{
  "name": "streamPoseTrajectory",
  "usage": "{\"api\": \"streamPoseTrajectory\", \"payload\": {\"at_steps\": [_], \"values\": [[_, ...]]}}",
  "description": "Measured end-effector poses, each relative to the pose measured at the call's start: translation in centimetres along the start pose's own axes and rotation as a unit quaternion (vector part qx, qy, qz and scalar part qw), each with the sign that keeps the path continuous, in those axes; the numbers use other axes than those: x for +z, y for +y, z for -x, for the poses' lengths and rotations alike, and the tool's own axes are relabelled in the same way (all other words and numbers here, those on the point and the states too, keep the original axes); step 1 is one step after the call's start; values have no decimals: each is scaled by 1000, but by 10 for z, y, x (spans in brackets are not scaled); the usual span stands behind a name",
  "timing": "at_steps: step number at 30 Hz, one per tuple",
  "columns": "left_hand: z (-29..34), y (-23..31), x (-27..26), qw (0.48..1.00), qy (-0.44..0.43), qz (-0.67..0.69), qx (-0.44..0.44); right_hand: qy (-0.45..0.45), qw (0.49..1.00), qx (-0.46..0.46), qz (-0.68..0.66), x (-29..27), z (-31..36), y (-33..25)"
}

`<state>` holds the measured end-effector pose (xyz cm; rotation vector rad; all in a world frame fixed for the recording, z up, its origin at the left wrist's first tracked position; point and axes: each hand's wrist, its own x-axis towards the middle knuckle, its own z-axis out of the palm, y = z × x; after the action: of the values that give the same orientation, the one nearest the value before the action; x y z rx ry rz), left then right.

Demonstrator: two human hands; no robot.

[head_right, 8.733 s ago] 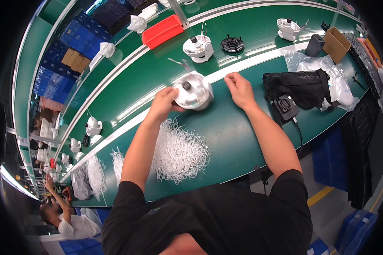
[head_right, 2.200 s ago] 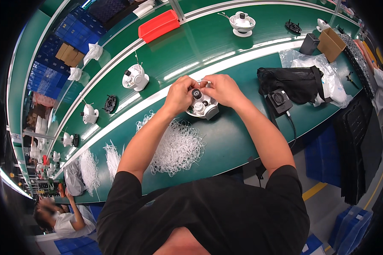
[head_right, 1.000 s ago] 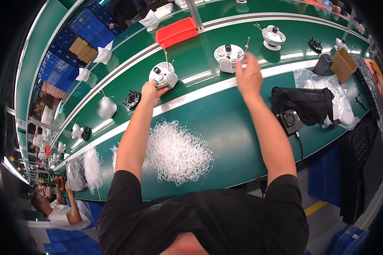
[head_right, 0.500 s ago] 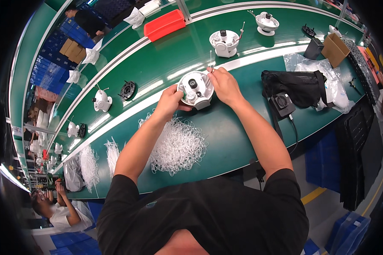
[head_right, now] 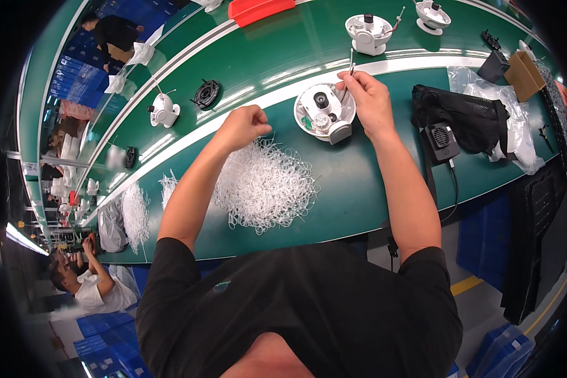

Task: The person assembles small white electronic devices on a green workbench. They pick up white zip ties, thread them through the device casing, and secure them using a handheld tool. The person repeats this process for multiple units, moving finished items aside.

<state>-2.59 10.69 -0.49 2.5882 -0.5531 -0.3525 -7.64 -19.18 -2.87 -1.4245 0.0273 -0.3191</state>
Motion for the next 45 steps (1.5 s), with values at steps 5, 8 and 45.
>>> {"api": "streamPoseTrajectory", "payload": {"at_steps": [5, 8, 45], "values": [[15, 25, 11, 994, -29, -104, 18, 16, 1000, -11, 8, 4, 4, -4], [11, 29, 17, 993, -43, -110, 21, 17, 1000, -9, 20, -1, 4, -3], [-58, 76, 2, 750, 71, 654, 69, -116, 964, -54, 233, 7, -19, -15]]}}
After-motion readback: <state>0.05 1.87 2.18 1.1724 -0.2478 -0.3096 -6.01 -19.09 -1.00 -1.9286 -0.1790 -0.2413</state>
